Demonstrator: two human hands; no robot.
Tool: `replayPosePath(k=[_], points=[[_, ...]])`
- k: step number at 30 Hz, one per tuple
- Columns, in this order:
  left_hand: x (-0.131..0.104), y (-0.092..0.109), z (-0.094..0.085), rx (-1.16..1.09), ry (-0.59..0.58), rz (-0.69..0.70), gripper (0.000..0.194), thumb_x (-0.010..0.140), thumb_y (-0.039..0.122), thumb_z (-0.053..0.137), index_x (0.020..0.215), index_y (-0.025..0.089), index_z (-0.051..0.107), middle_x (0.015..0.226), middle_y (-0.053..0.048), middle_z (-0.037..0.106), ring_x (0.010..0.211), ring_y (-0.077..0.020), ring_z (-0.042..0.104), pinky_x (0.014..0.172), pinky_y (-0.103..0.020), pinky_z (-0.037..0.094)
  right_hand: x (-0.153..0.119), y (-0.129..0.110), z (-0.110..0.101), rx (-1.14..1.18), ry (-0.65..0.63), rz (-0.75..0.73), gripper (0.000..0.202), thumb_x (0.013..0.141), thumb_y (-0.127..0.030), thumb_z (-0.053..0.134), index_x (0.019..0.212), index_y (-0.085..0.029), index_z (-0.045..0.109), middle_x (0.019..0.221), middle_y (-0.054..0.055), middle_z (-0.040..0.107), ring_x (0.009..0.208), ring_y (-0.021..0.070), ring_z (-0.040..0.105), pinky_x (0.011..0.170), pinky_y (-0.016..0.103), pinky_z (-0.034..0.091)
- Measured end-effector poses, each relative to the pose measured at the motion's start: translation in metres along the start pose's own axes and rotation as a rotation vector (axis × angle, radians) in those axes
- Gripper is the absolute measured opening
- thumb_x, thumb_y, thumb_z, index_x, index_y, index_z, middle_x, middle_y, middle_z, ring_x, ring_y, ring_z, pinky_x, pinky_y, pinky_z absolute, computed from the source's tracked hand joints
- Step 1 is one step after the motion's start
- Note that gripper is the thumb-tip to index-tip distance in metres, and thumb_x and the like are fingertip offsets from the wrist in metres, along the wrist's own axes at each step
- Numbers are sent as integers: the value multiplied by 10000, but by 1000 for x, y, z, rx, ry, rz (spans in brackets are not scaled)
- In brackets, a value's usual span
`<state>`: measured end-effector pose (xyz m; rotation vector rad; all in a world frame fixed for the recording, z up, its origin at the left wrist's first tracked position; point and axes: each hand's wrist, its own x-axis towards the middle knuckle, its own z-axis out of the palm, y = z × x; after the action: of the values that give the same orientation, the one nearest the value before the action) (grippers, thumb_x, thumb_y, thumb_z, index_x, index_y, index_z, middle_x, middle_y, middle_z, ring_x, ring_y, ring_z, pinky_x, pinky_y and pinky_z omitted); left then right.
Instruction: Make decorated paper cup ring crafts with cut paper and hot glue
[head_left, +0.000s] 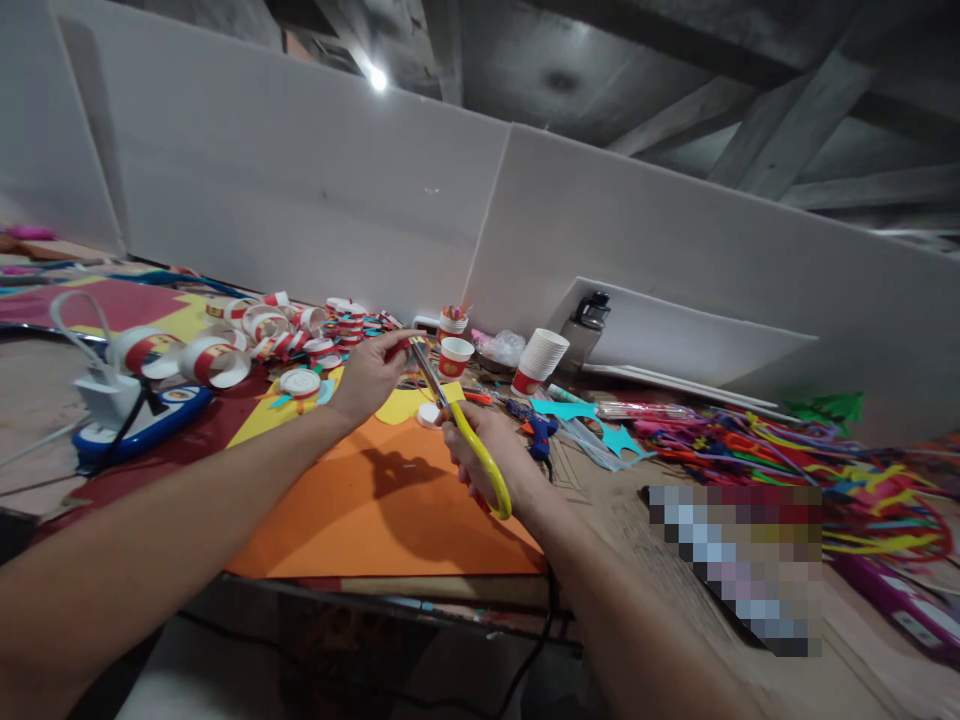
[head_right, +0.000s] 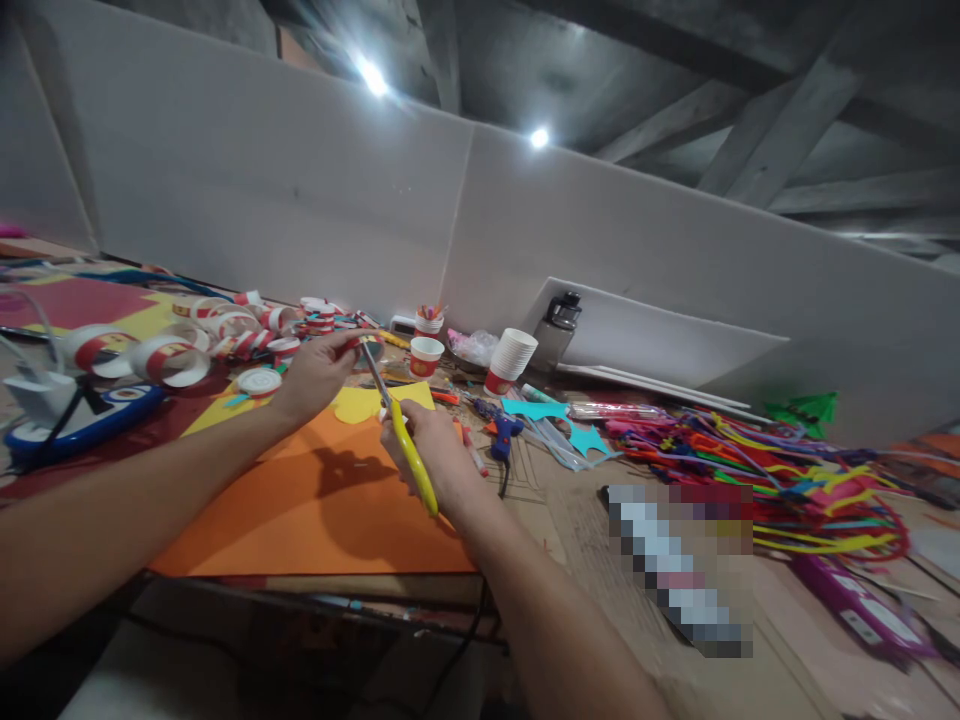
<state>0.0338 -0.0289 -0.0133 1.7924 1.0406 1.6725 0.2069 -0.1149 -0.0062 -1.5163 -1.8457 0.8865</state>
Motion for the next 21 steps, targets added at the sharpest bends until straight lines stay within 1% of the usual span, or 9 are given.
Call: replayPosePath(k=[5,8,12,17,21], points=[[0,-1,-1,31,-19,28,338,812,135,496,1047,174,735,936,-33,735,863,-164,649,798,-260,526,-1,-1,0,-18,12,-6,217,864,-401,470,919,-225,585,589,-44,516,382,90,502,293,175,392],[0,-1,0,25,-15,28,345,802,127,495,1045,177,735,947,-29,734,896,-169,649,815,-263,523,-3,-6,-1,0,-4,16,202,855,-386,475,907,-220,577,586,-44,508,386,89,493,298,179,394],[0,-2,0,42,-19,32,354,799,124,492,1052,178,733,944,-25,735,871,-160,651,803,-252,520,-4,-11,-1,11,-3,64,181,840,-358,494,925,-223,579,567,-54,486,371,85,471,291,172,374],[0,-3,0,54,-21,44,362,808,134,482,1067,177,732,972,-29,736,855,-156,650,794,-252,517,-3,-7,-1,21,-12,32,211,859,-384,484,956,-224,583,583,-47,506,382,81,487,302,160,379],[0,-3,0,62,-15,36,358,814,143,486,1076,170,730,916,-29,737,819,-154,649,775,-251,517,-2,-4,0,26,-8,31,207,859,-375,475,939,-216,580,588,-43,508,380,85,487,298,167,381]])
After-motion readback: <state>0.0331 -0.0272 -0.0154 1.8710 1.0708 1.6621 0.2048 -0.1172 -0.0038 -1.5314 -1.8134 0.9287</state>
